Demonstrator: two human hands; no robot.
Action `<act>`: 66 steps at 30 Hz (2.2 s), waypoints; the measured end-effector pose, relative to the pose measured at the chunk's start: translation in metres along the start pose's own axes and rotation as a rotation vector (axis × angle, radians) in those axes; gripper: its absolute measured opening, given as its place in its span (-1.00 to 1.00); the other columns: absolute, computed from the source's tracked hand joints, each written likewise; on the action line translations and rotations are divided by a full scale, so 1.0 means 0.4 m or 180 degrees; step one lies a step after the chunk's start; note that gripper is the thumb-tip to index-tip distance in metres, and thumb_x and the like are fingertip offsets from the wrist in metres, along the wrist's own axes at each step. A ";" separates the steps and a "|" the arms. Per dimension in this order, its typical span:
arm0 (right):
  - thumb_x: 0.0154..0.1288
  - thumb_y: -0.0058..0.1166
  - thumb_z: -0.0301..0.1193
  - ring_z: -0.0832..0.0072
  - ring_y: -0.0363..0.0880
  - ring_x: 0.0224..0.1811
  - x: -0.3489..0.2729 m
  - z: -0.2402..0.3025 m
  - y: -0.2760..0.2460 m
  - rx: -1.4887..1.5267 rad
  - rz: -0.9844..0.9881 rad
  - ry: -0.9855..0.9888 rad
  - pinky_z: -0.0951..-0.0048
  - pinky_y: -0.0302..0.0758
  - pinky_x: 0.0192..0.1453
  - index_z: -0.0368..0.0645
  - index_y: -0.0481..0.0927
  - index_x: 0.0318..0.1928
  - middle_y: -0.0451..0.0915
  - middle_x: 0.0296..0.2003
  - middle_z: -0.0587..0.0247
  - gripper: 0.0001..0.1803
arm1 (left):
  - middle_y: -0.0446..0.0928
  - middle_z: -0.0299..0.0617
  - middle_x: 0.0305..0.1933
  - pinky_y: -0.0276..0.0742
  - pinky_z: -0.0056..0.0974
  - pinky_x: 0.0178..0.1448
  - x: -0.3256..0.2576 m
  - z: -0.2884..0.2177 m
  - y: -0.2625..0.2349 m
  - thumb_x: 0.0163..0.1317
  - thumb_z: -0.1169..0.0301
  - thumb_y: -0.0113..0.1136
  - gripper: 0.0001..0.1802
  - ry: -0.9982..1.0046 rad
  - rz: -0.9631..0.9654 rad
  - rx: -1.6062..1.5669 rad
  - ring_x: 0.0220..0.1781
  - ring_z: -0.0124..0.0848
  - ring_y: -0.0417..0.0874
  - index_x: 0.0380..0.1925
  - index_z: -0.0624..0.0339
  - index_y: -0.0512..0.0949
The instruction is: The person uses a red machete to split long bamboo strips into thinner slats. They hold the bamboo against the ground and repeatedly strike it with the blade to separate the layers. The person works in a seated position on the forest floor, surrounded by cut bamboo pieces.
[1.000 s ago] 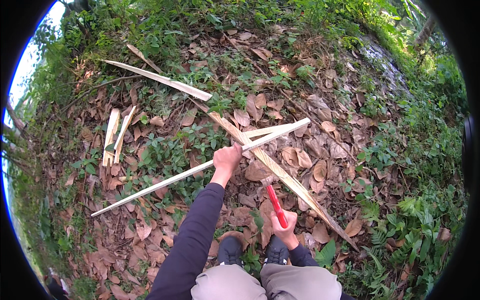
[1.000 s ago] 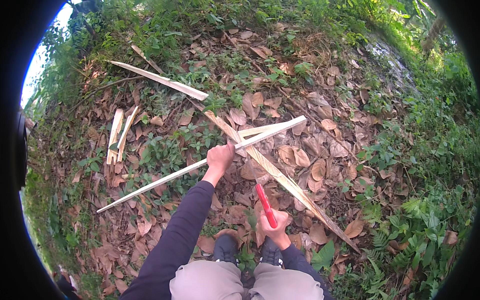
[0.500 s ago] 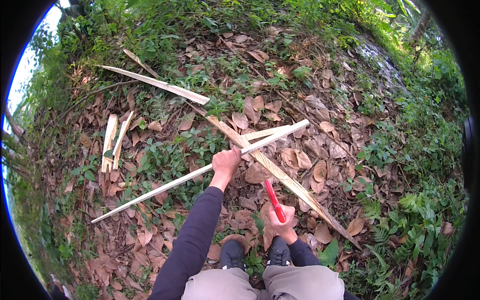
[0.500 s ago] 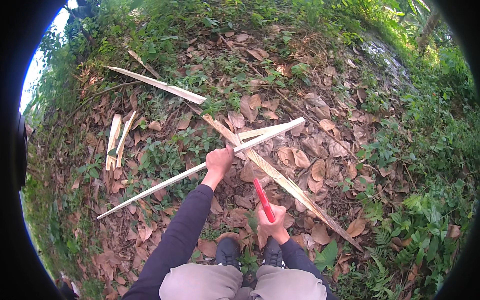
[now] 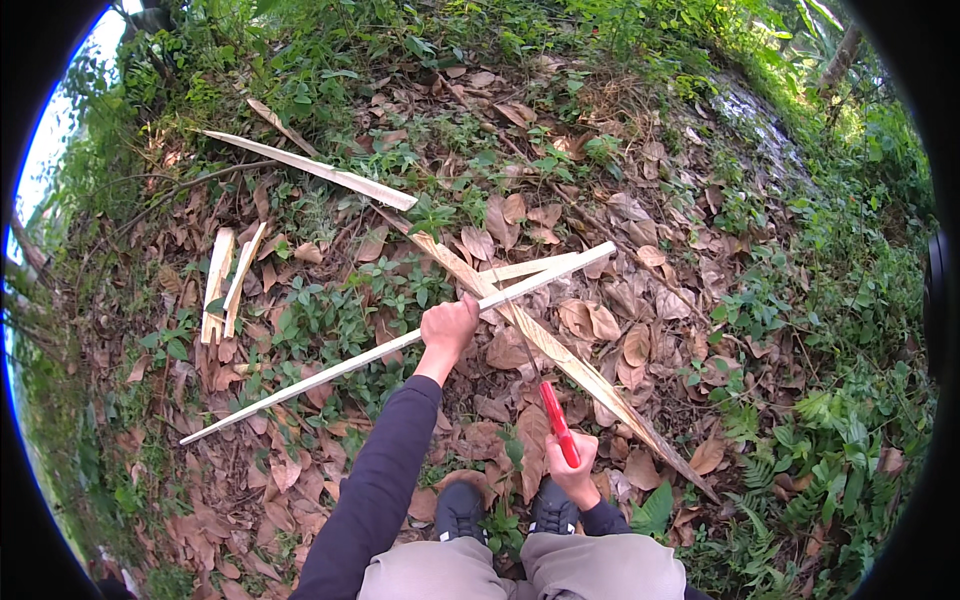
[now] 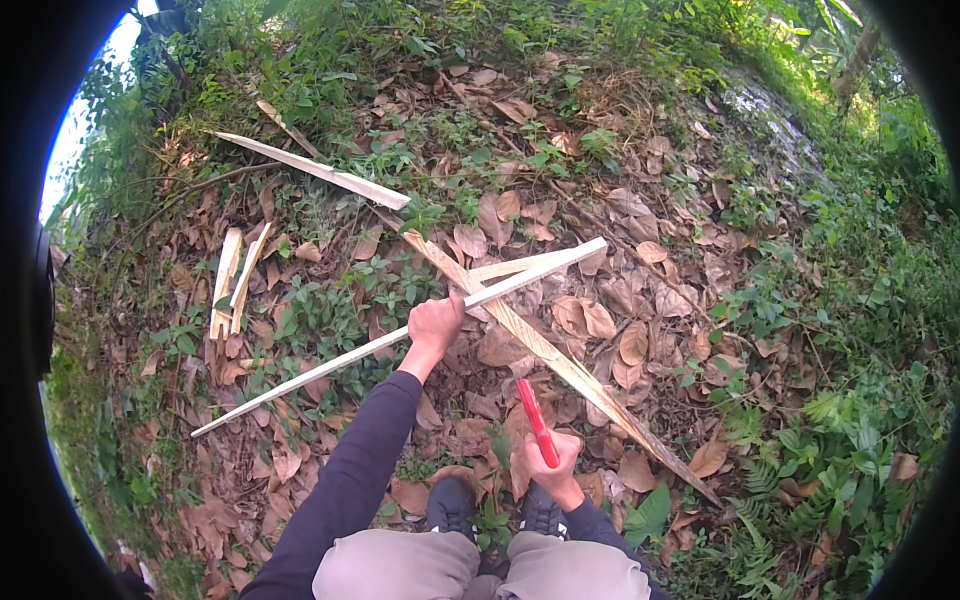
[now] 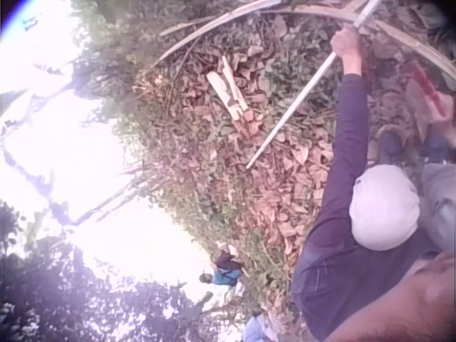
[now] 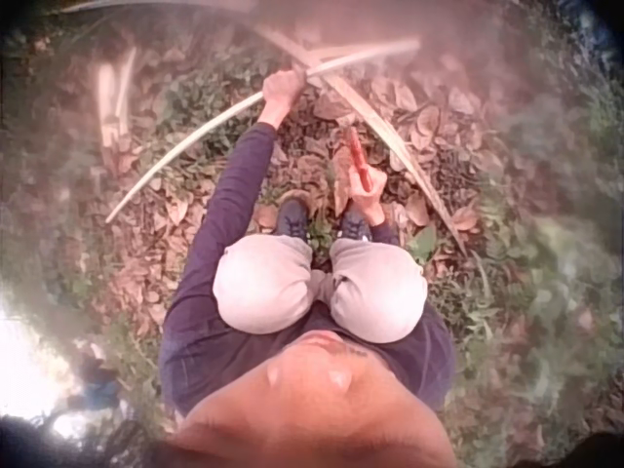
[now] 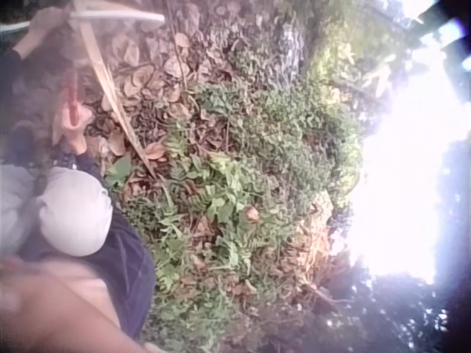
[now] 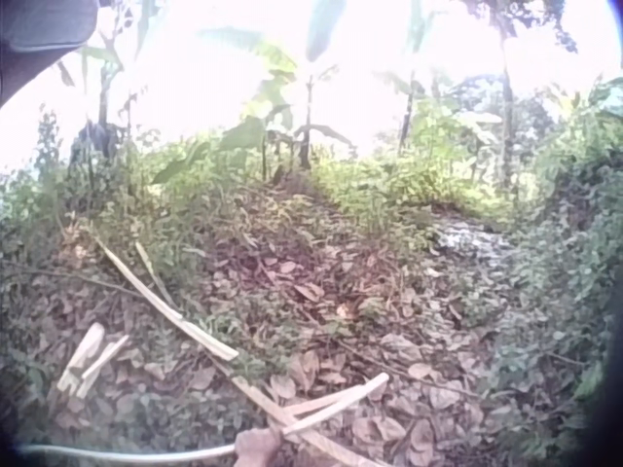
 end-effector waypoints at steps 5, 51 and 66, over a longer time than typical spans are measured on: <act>0.12 0.15 -0.55 0.54 0.30 -0.79 0.036 0.007 0.007 0.0197 0.0083 0.0055 0.44 0.22 -0.62 -0.26 0.47 -0.61 0.30 -0.79 0.31 -0.79 | 0.56 0.02 -0.72 0.61 -0.03 -0.50 -0.007 -0.003 -0.003 0.42 0.17 -0.20 -0.37 0.0049 -0.0095 0.0009 -0.66 -0.06 0.66 -0.79 0.13 0.61; 0.12 0.16 -0.47 0.57 0.24 -0.80 0.078 0.071 -0.047 0.0274 0.0315 0.0118 0.40 0.19 -0.65 -0.24 0.42 -0.66 0.27 -0.81 0.25 -0.72 | 0.64 0.05 -0.56 0.65 0.01 -0.36 0.013 -0.017 -0.031 0.44 0.16 -0.26 -0.38 -0.0152 0.0386 0.0167 -0.50 -0.01 0.72 -0.64 0.19 0.68; 0.14 0.19 -0.42 0.60 0.25 -0.79 0.000 0.088 -0.132 0.0583 0.0121 0.0232 0.43 0.19 -0.65 -0.21 0.43 -0.68 0.26 -0.82 0.28 -0.68 | 0.63 0.16 -0.53 0.66 0.09 -0.25 0.015 -0.006 -0.017 0.43 0.14 -0.28 -0.35 -0.0224 0.0048 0.0220 -0.42 0.11 0.71 -0.64 0.26 0.66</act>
Point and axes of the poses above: each hand's wrist, its own x-axis towards the middle knuckle, its own y-axis out of the palm, z = x × y, the point moved 2 cm from there along x, towards the middle knuckle
